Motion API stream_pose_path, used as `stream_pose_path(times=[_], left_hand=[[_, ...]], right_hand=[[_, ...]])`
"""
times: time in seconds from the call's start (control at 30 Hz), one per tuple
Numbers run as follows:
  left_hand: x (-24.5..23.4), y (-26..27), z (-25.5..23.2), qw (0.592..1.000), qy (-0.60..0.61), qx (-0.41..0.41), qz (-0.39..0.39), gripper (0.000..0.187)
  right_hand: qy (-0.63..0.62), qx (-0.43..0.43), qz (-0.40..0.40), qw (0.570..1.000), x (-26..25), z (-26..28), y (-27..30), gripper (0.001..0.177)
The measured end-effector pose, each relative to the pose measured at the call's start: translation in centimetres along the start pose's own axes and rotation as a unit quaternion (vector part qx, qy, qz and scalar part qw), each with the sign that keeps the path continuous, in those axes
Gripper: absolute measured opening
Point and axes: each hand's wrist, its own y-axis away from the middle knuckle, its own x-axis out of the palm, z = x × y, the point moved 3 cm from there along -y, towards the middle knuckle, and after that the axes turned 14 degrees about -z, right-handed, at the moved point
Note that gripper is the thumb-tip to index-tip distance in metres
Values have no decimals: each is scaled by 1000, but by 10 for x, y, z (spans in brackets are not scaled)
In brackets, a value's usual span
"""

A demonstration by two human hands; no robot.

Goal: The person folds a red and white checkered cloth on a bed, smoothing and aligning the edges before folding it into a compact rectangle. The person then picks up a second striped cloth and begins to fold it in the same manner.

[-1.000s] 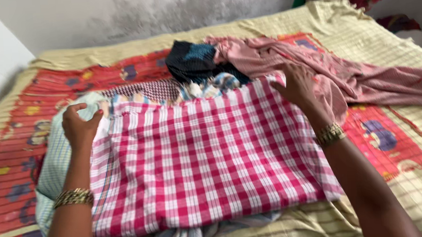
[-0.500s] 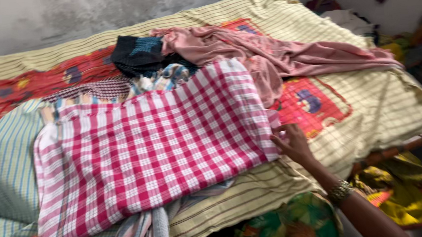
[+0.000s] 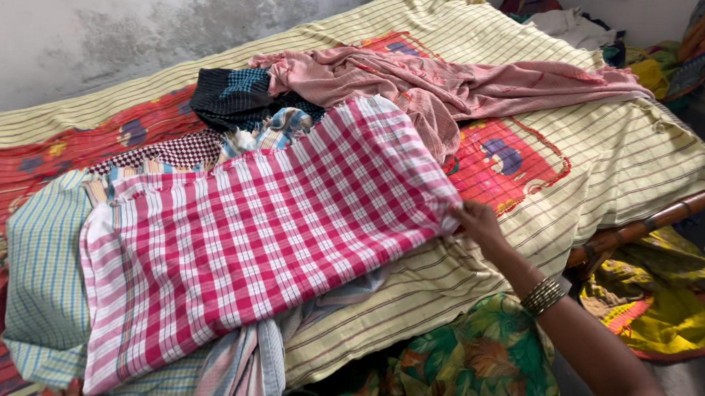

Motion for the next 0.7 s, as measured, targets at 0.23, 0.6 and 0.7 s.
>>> stream_pose_path(times=[0.23,0.6,0.7], left_hand=[[-15,13,36,990,115,-75,-16,26],[-35,68,1,906,60,366,-205,40],[-25,105,-32,908,50,404,-100,44]], right_hand=[[-242,71,-132,959,-52,6,-66,28],[15,-2,-87,996,-61,-4,-38,64],[161,-218,-162,949,-55,20,-9,77]])
